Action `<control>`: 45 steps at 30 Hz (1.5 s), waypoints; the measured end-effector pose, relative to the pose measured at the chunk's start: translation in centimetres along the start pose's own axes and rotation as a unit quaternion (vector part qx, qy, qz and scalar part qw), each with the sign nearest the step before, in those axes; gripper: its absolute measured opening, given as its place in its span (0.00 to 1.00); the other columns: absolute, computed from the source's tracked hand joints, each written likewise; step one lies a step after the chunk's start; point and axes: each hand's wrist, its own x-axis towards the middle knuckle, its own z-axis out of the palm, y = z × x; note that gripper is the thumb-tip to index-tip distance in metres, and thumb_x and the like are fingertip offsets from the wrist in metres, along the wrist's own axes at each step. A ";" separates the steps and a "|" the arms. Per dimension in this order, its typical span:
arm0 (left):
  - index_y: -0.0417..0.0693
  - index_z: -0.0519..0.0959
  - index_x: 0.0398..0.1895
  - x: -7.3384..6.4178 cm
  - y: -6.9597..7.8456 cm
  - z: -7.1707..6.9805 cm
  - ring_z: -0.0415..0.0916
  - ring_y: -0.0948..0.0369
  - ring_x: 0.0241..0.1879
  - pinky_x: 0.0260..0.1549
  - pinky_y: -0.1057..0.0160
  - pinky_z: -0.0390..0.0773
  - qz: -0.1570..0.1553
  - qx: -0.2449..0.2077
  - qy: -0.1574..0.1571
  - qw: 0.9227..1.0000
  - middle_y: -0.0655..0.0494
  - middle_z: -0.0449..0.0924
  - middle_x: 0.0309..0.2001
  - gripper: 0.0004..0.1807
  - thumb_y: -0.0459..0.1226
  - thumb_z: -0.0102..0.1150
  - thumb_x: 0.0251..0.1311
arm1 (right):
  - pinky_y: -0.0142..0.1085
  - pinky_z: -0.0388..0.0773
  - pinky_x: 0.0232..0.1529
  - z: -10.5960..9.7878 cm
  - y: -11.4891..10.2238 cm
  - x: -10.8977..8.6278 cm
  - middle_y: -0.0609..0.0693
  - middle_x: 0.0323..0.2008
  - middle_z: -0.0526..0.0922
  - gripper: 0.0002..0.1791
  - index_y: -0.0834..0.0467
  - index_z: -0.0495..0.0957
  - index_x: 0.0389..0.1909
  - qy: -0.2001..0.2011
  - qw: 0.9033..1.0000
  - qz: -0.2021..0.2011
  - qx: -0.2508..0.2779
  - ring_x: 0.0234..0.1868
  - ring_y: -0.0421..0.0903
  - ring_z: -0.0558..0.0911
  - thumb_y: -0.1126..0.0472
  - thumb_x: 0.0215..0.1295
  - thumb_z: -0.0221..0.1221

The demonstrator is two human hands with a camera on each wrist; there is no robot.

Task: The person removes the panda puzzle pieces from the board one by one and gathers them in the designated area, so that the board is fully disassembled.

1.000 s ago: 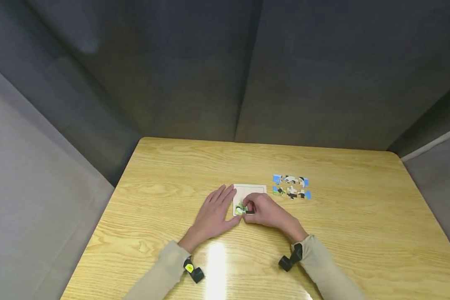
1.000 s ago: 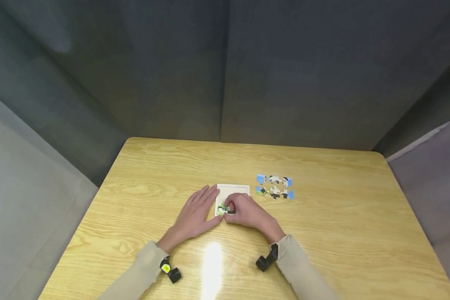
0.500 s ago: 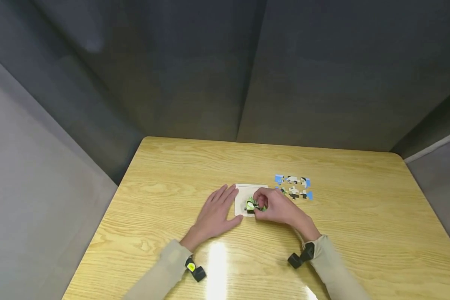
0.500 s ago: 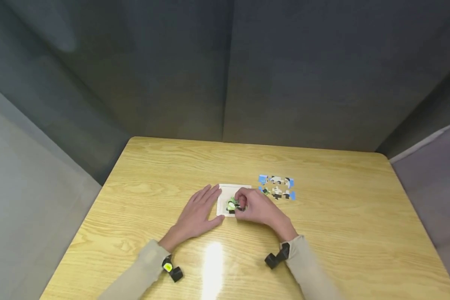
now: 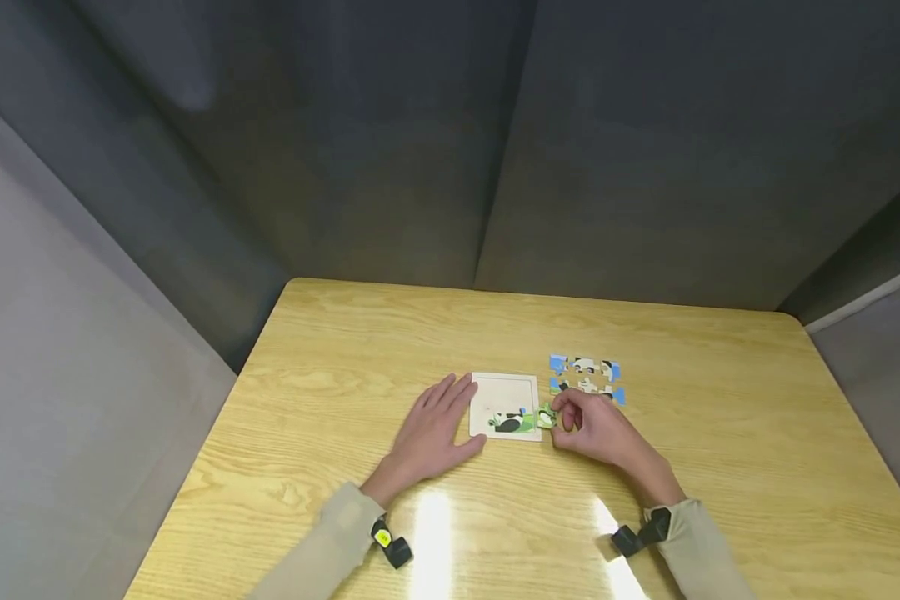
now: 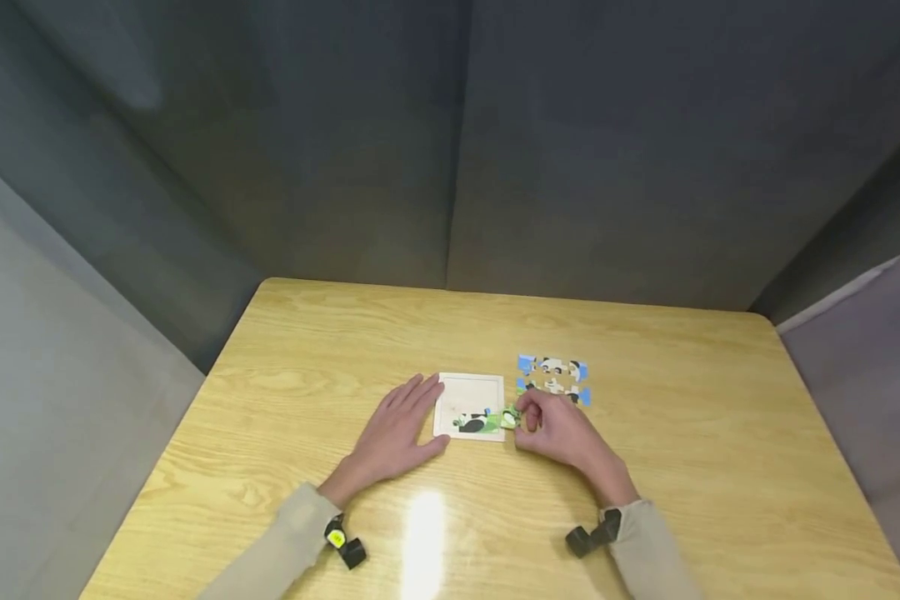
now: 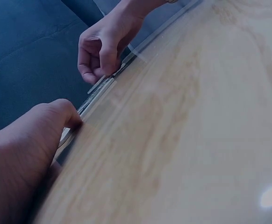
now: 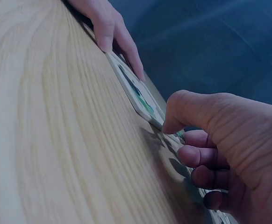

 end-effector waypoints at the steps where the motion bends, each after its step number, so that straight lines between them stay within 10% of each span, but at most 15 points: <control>1: 0.53 0.52 0.85 0.1 0.0 0.1 0.44 0.52 0.83 0.79 0.48 0.49 0.000 0.001 -0.001 1.000 0.57 0.47 0.85 0.48 0.68 0.41 0.70 | 0.31 0.70 0.27 0.0 0.3 -0.1 0.42 0.24 0.77 0.14 0.56 0.80 0.40 0.002 1.000 0.001 -0.002 0.22 0.35 0.70 0.61 0.52 0.70; 29: 0.54 0.51 0.85 0.3 -0.3 0.5 0.42 0.53 0.84 0.79 0.49 0.48 0.003 0.004 0.002 1.000 0.58 0.46 0.85 0.48 0.69 0.40 0.70 | 0.31 0.71 0.29 -0.7 1.3 -0.2 0.43 0.24 0.75 0.16 0.60 0.80 0.42 -0.012 1.000 0.006 -0.002 0.23 0.35 0.69 0.63 0.53 0.70; 45: 0.54 0.52 0.85 0.3 -0.4 0.6 0.43 0.53 0.83 0.79 0.50 0.48 0.004 0.004 0.006 1.000 0.58 0.47 0.85 0.48 0.69 0.40 0.70 | 0.32 0.72 0.32 2.1 -4.2 1.9 0.49 0.31 0.77 0.15 0.64 0.81 0.49 -0.053 0.996 -0.077 0.008 0.28 0.42 0.73 0.66 0.60 0.67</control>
